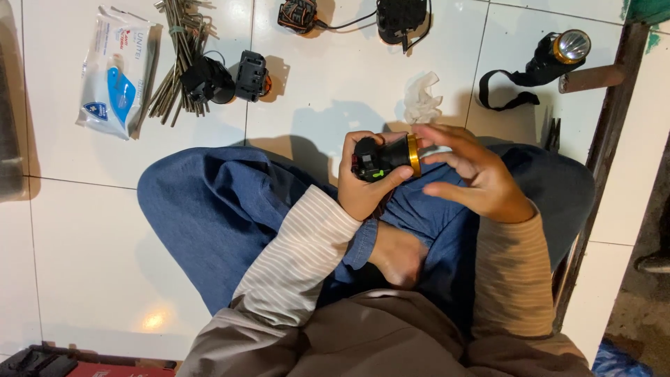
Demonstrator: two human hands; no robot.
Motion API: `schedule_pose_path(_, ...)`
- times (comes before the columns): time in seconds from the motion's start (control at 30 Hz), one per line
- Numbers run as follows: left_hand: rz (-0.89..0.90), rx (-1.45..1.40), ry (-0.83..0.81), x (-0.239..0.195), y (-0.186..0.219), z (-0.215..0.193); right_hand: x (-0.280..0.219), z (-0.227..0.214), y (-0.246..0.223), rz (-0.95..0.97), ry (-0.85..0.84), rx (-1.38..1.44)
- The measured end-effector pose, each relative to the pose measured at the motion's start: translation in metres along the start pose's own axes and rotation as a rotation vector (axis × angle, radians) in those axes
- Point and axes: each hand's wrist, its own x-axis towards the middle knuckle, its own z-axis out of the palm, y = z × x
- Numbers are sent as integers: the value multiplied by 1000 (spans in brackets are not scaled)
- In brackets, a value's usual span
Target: The person sits on the floor and cleans a headlamp using a white cloth. They wipe the lens and body, then attach a gold ring to the front. Finally, they connect a black cable to the back of the headlamp.
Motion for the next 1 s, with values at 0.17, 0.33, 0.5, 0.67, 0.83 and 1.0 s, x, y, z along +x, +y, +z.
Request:
schedule_pose_path(0.17, 2, -23, -16, 0, 9, 1, 1, -4, 25, 39, 92, -28)
schedule_pose_path(0.33, 16, -112, -73, -2, 10, 3, -8, -13, 51, 63, 154, 198)
schedule_pose_path(0.5, -35, -165, -46, 3, -2, -6, -3, -20, 31, 45, 20, 204)
schedule_pose_path(0.67, -36, -27, 56, 7, 12, -6, -4, -15, 36, 11, 48, 127)
schedule_pose_path(0.83, -89, 57, 96, 7, -16, -24, 2, -1, 28, 0, 163, 124)
schedule_pose_path(1.0, -324, -91, 66, 5, -23, -20, 8, 10, 45, 14, 150, 45)
